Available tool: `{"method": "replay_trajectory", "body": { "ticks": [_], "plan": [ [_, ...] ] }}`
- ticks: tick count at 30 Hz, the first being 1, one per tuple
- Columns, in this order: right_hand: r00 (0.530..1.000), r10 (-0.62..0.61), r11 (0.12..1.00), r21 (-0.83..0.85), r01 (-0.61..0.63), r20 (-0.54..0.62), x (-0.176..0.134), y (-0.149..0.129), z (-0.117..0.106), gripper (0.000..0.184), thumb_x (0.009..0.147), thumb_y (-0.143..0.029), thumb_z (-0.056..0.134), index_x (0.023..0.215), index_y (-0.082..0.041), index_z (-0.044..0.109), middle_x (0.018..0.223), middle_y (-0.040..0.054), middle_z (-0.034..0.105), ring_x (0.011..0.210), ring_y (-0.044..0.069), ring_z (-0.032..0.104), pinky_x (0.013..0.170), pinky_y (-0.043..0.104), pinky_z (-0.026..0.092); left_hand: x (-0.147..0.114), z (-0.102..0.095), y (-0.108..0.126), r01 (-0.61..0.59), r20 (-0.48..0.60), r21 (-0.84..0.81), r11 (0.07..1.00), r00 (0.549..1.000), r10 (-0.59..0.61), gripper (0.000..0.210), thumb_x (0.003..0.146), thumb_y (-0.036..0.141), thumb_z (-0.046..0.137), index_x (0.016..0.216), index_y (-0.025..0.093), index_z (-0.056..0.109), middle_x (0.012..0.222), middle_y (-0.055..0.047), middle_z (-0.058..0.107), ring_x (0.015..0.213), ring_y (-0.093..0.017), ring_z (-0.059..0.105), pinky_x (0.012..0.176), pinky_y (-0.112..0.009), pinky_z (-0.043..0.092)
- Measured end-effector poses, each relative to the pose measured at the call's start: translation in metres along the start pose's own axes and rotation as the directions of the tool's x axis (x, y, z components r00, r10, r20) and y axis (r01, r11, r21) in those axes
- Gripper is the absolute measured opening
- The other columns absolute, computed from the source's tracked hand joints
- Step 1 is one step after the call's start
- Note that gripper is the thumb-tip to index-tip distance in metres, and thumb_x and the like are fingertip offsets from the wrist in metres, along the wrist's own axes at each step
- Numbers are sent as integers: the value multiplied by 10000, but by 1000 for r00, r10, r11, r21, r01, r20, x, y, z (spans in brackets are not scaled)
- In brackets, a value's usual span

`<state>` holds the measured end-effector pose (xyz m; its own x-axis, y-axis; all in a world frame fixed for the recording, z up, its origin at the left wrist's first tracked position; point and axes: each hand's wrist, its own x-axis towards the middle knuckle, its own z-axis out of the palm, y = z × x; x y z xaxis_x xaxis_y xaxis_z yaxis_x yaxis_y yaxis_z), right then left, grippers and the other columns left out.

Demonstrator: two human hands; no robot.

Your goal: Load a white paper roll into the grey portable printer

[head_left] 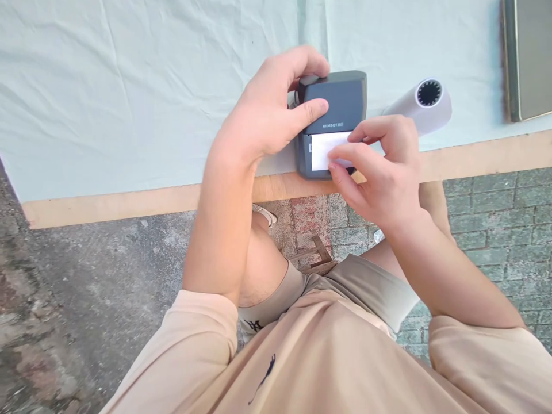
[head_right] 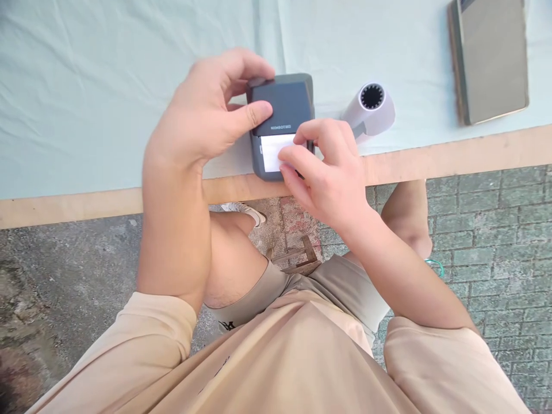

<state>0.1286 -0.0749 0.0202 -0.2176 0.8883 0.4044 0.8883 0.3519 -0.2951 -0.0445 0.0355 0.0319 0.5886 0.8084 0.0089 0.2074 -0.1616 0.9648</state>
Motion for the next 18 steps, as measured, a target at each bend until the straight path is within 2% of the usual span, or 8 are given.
{"method": "replay_trajectory", "body": {
  "ticks": [4,7,8,10,12,13,16,18],
  "plan": [
    [994,104,991,90,-102,-19,2,-1,-2,62,911,-266,548,919,-260,610,998,100,566,976,248,589,808,416,528,-2,-4,9,79,85,122,989,992,-89,432,836,143,477,1248,230,575,1309,-80,586,1074,-201,562,1013,-394,409],
    [958,287,942,178,-283,2,8,-2,-4,241,883,-289,601,1115,-240,558,1126,134,560,1064,270,592,797,400,537,-8,-3,8,207,-31,226,952,978,-206,509,825,164,520,1329,237,527,1302,-133,537,997,-205,557,935,-391,385],
    [939,340,919,196,-342,45,11,-2,-4,310,884,-309,611,1174,-237,525,1137,135,575,1052,272,605,782,397,535,-10,-2,6,269,-126,247,931,961,-245,481,850,348,586,1319,261,522,1283,-115,540,967,-214,542,904,-389,379],
    [904,401,880,211,-425,150,17,-4,-4,391,899,-362,614,1243,-248,467,1082,105,625,960,262,638,749,393,521,-14,1,-1,441,-380,330,835,871,-310,646,639,820,630,896,228,585,889,-81,581,765,-208,474,763,-374,327],
    [871,436,850,213,-481,225,22,-6,-6,409,915,-419,605,1257,-263,444,995,64,658,871,248,651,741,390,502,-17,7,-5,391,-383,455,800,897,-220,603,793,797,452,588,232,401,608,-5,404,602,-143,320,696,-353,236],
    [850,461,830,214,-515,257,24,-7,-6,402,924,-438,595,1253,-262,445,977,55,667,858,243,655,739,383,494,-18,11,-6,317,-263,465,827,941,-213,580,883,703,391,555,226,348,568,3,368,574,-133,287,682,-354,218],
    [767,558,738,234,-633,316,26,-4,-3,371,953,-444,552,1245,-239,447,940,51,681,851,219,667,700,339,478,-18,18,-6,245,-281,397,884,950,-137,538,898,646,421,560,241,316,591,5,393,579,-138,284,677,-353,210],
    [796,535,733,313,-603,281,22,3,4,366,984,-429,494,1274,-219,416,908,53,683,803,191,668,648,309,475,-17,19,-7,256,-295,314,914,942,-163,498,874,653,463,594,252,373,672,-15,505,616,-158,374,685,-360,250]
  ]
}}
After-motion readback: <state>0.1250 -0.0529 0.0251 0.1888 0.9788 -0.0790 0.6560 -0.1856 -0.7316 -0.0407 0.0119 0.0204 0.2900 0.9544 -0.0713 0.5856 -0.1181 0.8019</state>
